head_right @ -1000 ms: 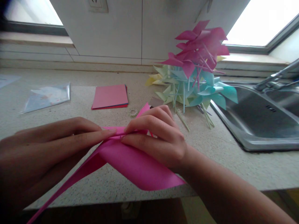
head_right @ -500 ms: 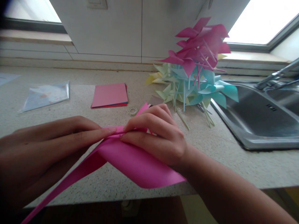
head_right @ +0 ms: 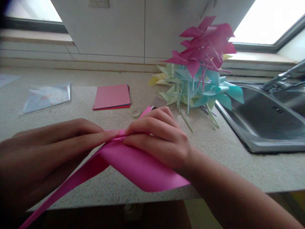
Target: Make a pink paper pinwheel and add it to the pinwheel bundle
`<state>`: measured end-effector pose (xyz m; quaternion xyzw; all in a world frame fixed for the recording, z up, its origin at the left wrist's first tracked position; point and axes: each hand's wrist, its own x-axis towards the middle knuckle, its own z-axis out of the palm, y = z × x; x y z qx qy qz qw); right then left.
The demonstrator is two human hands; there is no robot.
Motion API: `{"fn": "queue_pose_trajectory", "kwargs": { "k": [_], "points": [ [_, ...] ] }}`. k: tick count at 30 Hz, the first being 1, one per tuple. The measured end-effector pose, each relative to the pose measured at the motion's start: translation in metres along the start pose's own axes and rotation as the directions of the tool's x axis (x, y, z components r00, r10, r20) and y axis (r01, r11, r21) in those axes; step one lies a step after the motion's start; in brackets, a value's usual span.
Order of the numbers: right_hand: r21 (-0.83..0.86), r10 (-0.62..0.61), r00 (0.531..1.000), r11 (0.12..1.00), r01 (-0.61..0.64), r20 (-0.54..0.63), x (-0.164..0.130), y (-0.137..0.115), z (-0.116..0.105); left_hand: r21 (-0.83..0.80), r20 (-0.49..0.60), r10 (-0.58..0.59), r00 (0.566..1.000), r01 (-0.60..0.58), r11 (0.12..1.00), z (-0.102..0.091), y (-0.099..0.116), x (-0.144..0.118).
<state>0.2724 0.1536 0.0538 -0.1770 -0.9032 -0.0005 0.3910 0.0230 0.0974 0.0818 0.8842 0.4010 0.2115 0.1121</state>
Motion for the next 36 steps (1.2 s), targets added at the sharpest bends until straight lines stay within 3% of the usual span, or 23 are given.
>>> {"fn": "queue_pose_trajectory", "kwargs": {
  "k": [3, 8, 18, 36],
  "points": [
    [0.043, -0.016, 0.998, 0.999, 0.019, -0.055, 0.0010, -0.0002, 0.0024, 0.010, 0.007, 0.007, 1.000, -0.007, 1.000, 0.0004, -0.0005, 0.0003],
    [0.113, 0.066, 0.997, 0.991, -0.069, 0.035, 0.0053, -0.0056, -0.0037, -0.014, -0.004, -0.010, 1.000, 0.010, 1.000, -0.0008, 0.0010, -0.0003],
    [0.134, 0.010, 0.998, 0.991, -0.019, 0.068, 0.0054, -0.0001, -0.0048, 0.027, 0.009, 0.032, 0.999, -0.032, 0.999, 0.0011, 0.0000, 0.0022],
    [0.156, 0.016, 0.999, 0.987, -0.023, 0.051, 0.0062, -0.0002, -0.0030, 0.030, 0.006, -0.025, 1.000, 0.025, 0.999, 0.0010, 0.0013, -0.0010]
  ]
}}
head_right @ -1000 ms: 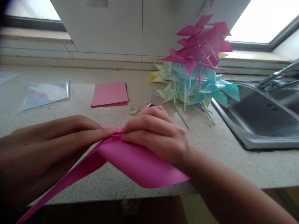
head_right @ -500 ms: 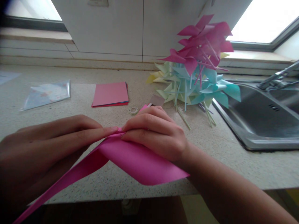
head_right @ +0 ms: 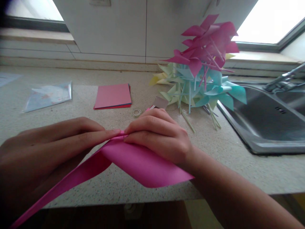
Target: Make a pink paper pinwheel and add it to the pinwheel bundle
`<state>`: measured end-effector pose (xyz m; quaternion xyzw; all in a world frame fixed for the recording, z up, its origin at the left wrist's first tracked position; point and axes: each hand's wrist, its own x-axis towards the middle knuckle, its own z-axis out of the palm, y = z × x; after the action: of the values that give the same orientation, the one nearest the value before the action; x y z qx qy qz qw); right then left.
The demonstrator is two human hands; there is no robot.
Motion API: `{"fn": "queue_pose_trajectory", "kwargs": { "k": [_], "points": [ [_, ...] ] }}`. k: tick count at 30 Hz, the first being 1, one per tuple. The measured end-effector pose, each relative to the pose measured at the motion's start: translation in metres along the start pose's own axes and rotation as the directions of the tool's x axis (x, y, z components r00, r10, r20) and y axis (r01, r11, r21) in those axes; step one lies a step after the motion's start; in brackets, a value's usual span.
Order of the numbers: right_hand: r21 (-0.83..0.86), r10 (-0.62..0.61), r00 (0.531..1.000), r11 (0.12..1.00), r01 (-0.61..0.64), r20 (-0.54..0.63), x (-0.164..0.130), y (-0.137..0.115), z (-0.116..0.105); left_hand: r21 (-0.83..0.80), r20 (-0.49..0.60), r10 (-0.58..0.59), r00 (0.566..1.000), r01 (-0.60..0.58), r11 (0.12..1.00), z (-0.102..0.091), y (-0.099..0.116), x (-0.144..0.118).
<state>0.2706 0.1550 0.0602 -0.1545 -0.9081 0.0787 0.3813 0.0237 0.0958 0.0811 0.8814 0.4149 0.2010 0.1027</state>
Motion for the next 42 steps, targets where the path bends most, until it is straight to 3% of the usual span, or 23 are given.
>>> {"fn": "queue_pose_trajectory", "kwargs": {
  "k": [15, 21, 31, 39, 42],
  "points": [
    [-0.006, -0.011, 1.000, 1.000, 0.011, 0.013, 0.000, 0.002, 0.002, 0.020, 0.036, -0.016, 0.999, 0.015, 1.000, 0.001, -0.001, -0.001],
    [-0.045, -0.074, 0.991, 0.997, 0.069, -0.115, -0.004, 0.010, 0.012, 0.030, 0.047, -0.022, 0.999, 0.021, 0.999, 0.001, -0.001, -0.002],
    [-0.011, -0.026, 0.998, 1.000, 0.025, -0.058, -0.005, 0.009, 0.007, 0.013, 0.040, 0.004, 0.999, -0.005, 1.000, -0.001, 0.000, 0.002],
    [0.011, -0.056, 0.993, 0.998, 0.058, -0.105, -0.005, 0.008, 0.010, -0.011, 0.029, 0.085, 0.996, -0.085, 0.996, -0.004, 0.001, 0.005],
    [0.025, -0.013, 0.998, 1.000, 0.015, -0.059, -0.003, 0.003, 0.006, -0.020, 0.023, 0.095, 0.995, -0.095, 0.995, -0.004, 0.002, 0.005]
  ]
}}
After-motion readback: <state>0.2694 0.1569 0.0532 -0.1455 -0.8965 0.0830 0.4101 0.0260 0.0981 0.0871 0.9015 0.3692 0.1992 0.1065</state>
